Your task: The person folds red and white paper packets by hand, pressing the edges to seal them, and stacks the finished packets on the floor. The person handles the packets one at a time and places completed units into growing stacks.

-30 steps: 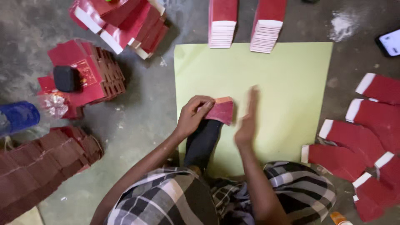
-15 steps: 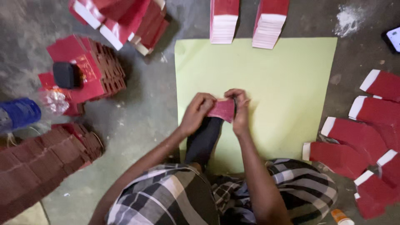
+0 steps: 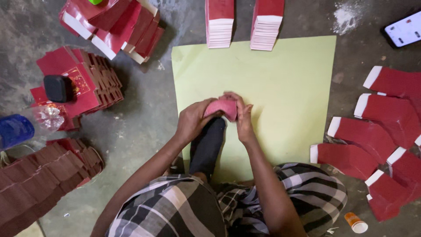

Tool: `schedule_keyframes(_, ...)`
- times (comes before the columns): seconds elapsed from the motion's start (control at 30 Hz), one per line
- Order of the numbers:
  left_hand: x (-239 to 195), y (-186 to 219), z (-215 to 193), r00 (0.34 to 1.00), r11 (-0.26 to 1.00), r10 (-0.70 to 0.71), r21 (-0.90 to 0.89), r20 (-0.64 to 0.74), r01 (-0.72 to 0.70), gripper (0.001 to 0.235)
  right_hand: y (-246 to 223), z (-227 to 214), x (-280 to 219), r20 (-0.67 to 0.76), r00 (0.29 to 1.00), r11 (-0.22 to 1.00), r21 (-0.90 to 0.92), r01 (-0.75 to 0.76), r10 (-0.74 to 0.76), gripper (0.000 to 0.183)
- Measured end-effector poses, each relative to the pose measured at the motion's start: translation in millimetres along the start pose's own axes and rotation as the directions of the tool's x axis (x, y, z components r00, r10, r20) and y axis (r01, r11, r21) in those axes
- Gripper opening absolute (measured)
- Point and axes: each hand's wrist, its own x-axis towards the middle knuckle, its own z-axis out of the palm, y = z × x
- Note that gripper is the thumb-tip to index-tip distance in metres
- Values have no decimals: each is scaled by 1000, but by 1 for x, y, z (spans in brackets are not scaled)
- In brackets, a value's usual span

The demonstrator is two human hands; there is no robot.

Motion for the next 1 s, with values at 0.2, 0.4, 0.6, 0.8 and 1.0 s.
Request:
schedule_keyframes(0.2, -6, 42, 9, 982, 995, 97, -43, 162, -91, 41, 3, -11, 2, -503, 844, 952, -125, -281, 183, 84)
schedule_keyframes(0.4, 5, 52, 7, 977, 998, -25, -54, 210, 37, 44, -3, -23, 11, -437, 867, 961, -15, -275, 241, 83)
schedule_keyframes(0.6, 31, 42, -6, 994, 985, -70, 151, -80, 82, 36, -47, 61, -25, -374, 922, 913, -403, -65, -100, 87)
schedule_keyframes(0.8, 35, 44, -29, 976, 964, -211, 157, -56, 217, 42, -78, 13, -58, -256, 954, 934, -276, -229, 158, 65)
schedule_keyframes(1.0, 14, 64, -19, 883, 826, -270, -379, 383, 417, 42, -82, -50, -47, -70, 911, 885, -216, -411, 406, 70)
